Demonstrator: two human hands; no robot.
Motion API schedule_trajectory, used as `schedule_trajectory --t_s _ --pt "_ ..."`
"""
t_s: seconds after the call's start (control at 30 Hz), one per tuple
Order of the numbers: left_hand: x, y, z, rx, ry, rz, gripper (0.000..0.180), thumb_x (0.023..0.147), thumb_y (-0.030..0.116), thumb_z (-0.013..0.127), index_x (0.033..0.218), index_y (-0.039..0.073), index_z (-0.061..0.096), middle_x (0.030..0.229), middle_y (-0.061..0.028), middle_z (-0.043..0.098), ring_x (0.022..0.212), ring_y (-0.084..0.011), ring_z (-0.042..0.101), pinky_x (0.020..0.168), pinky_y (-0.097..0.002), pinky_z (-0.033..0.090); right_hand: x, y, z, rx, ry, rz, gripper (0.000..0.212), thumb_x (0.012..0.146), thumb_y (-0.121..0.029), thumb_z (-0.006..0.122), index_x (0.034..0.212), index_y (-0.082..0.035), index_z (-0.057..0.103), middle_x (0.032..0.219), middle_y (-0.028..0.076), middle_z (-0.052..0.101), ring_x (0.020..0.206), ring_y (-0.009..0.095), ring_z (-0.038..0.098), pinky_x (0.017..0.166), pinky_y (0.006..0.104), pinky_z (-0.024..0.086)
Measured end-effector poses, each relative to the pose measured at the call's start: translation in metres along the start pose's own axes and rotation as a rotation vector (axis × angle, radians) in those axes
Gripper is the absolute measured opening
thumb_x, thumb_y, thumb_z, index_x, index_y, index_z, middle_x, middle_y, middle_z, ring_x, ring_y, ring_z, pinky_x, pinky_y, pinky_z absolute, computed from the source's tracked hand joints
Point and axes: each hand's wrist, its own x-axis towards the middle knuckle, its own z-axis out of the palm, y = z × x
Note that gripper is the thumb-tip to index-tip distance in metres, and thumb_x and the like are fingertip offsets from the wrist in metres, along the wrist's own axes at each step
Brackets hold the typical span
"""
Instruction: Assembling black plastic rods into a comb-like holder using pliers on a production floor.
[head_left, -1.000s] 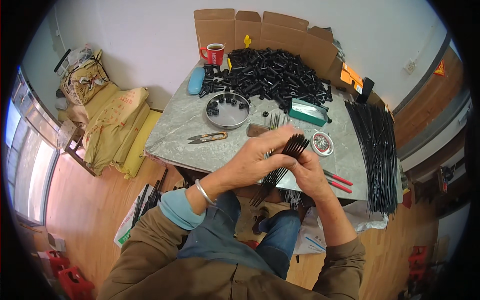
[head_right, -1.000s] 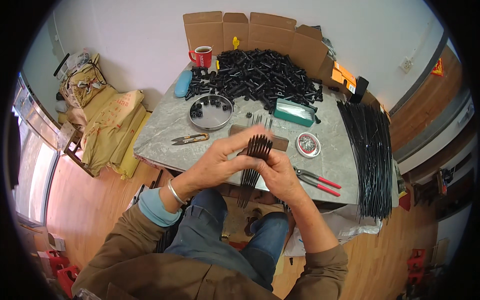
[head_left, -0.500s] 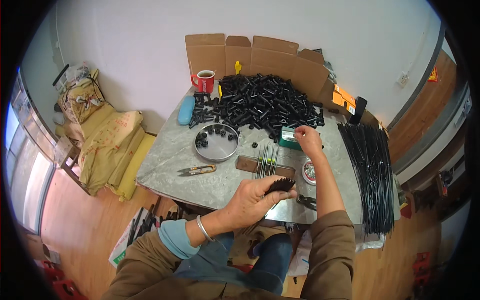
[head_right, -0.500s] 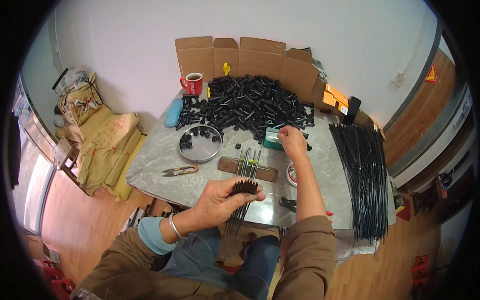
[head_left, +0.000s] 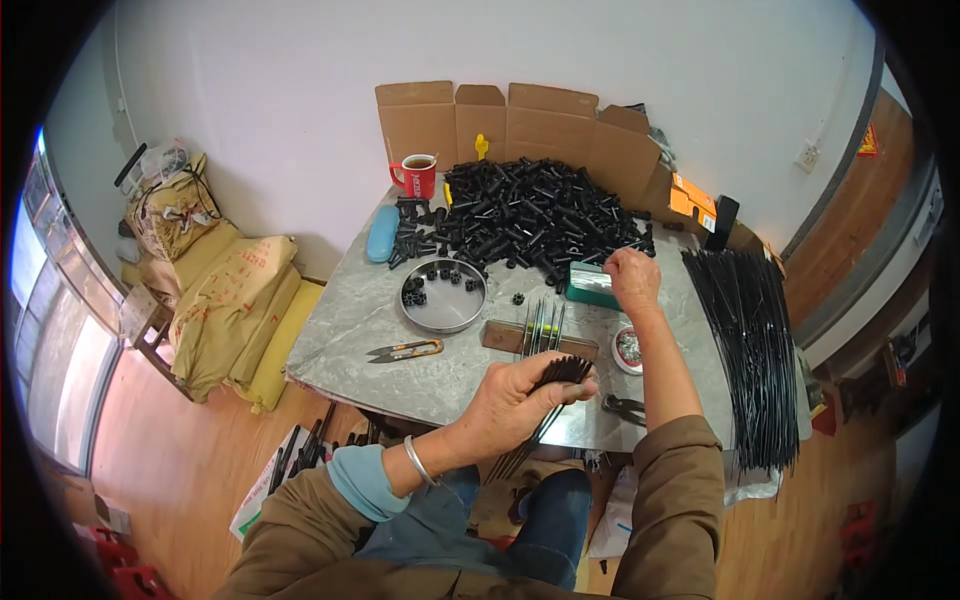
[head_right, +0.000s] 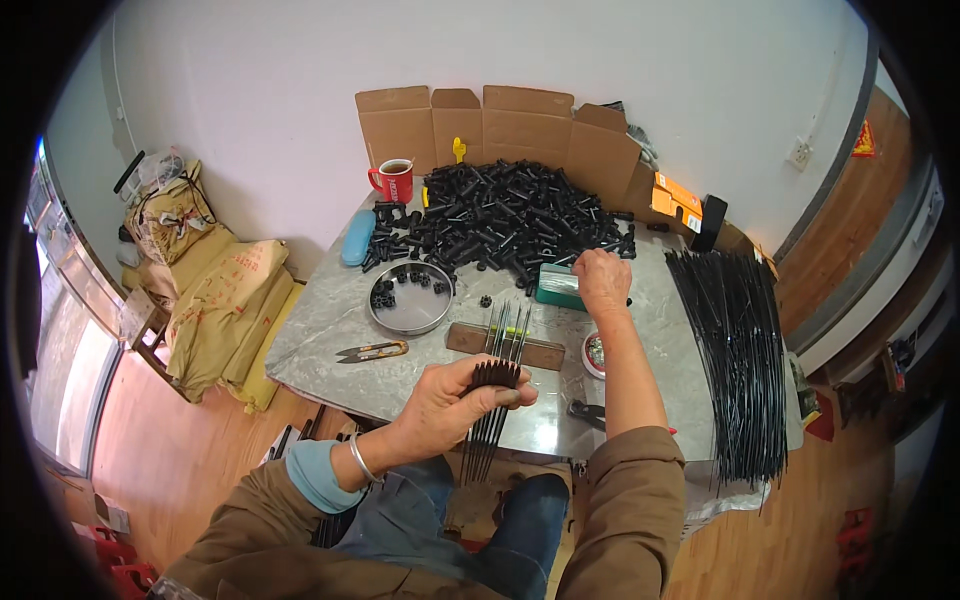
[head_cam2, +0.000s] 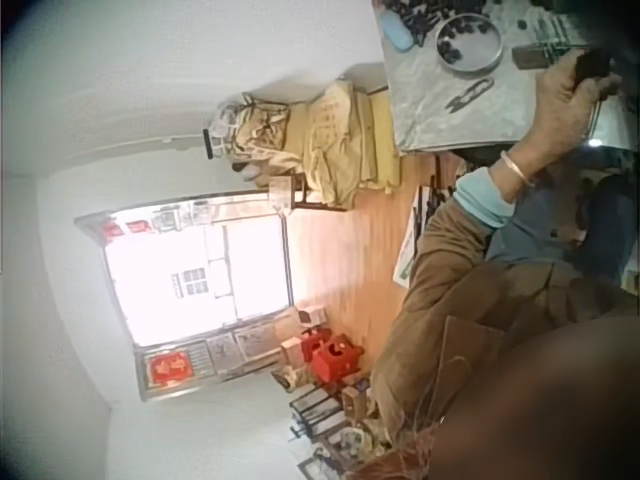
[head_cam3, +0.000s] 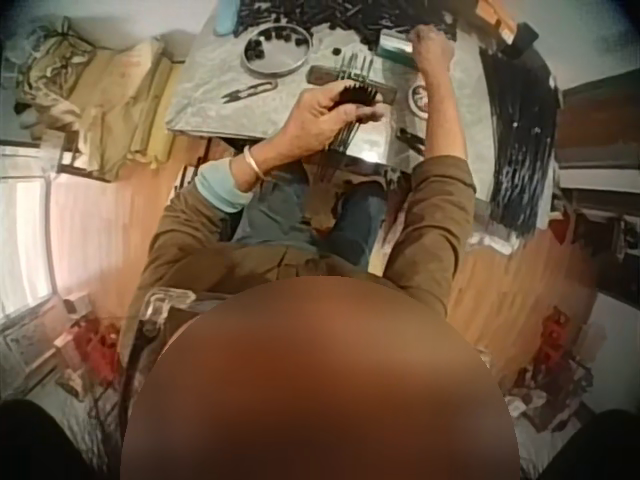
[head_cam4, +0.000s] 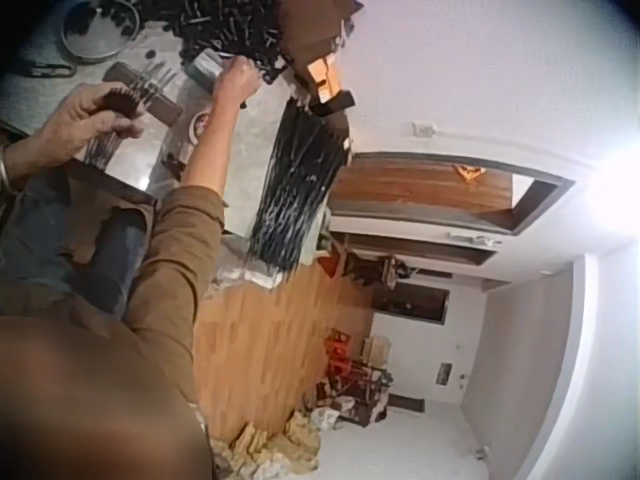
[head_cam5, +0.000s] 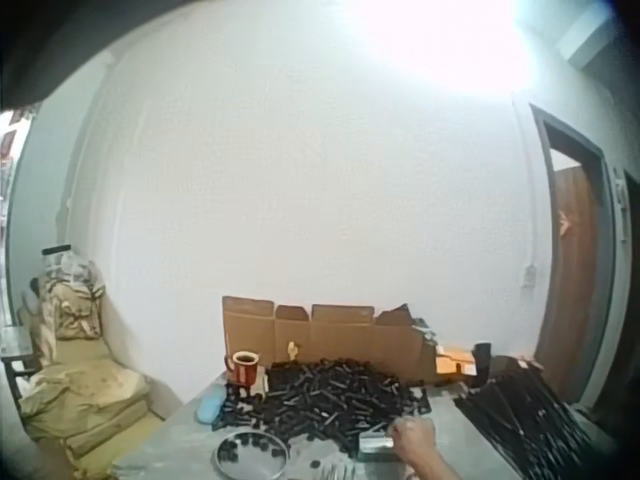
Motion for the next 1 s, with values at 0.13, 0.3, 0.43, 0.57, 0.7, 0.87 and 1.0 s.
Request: schedule_trajectory --t_s 0.13,0.3,0.43,0.57,0.7,0.87,1.0 --pt "0.000 -0.005 0.003 -0.082 0.017 0.000 0.023 0.094 0.005 0.053 0.115 -0.004 0.057 0.101 -0.0099 0.067 0.096 -0.0154 0.064 0.086 -0.0279 0.051 -0.001 -0.008 -0.028 0.163 0.149 0.223 0.007 0.084 -0.019 0.061 0.086 -0.013 0.064 0.079 0.006 0.065 0.073 0.029 0.062 0.064 0.0390 0.047" --pt "-0.001 -0.002 0.006 -0.126 0.033 0.016 0.025 0.094 0.005 0.053 0.118 -0.003 0.055 0.101 -0.0096 0.067 0.096 -0.0159 0.064 0.085 -0.0283 0.052 -0.031 -0.055 -0.125 1.274 -0.099 0.258 0.011 0.089 -0.014 0.057 0.089 -0.003 0.059 0.073 -0.002 0.054 0.065 0.011 0.052 0.060 0.0239 0.042" --pt "-0.003 -0.002 0.000 -0.088 0.047 0.014 0.025 0.094 0.005 0.052 0.118 -0.003 0.055 0.100 -0.0093 0.067 0.093 -0.0147 0.063 0.083 -0.0277 0.051 -0.081 -0.105 -0.178 1.180 -0.170 0.002 0.003 0.086 -0.005 0.061 0.087 -0.002 0.060 0.076 -0.001 0.055 0.065 0.010 0.050 0.059 0.0220 0.041" --pt "0.000 -0.001 0.004 -0.054 0.041 0.035 0.025 0.094 0.005 0.052 0.118 -0.002 0.055 0.100 -0.0090 0.067 0.091 -0.0137 0.063 0.083 -0.0271 0.051 -0.100 -0.129 -0.208 0.799 -0.031 -0.132 0.005 0.080 0.002 0.066 0.083 -0.001 0.063 0.075 0.004 0.057 0.065 0.013 0.053 0.058 0.0246 0.043" --pt "-0.001 0.002 0.011 -0.074 0.044 0.029 0.024 0.094 0.005 0.053 0.116 -0.002 0.056 0.097 -0.0069 0.066 0.089 -0.0122 0.062 0.082 -0.0269 0.051 -0.102 -0.126 -0.208 0.837 0.013 -0.116 0.006 0.079 0.003 0.067 0.083 0.000 0.063 0.075 0.005 0.058 0.067 0.014 0.056 0.058 0.0251 0.044" --pt "-0.001 0.001 0.011 -0.035 0.041 0.050 0.023 0.093 0.004 0.053 0.114 -0.002 0.057 0.094 -0.0046 0.065 0.087 -0.0107 0.060 0.081 -0.0261 0.050 -0.102 -0.129 -0.209 0.921 -0.038 -0.090 0.006 0.079 0.004 0.067 0.082 0.000 0.063 0.077 0.005 0.058 0.068 0.014 0.057 0.058 0.0251 0.044" --pt "-0.002 0.006 0.014 -0.043 0.041 0.024 0.022 0.092 0.003 0.053 0.113 -0.002 0.058 0.094 -0.0043 0.065 0.087 -0.0102 0.059 0.081 -0.0253 0.049 -0.101 -0.131 -0.213 0.866 0.004 -0.140 0.009 0.077 0.003 0.069 0.081 0.000 0.062 0.076 0.006 0.059 0.064 0.015 0.057 0.055 0.0256 0.045"
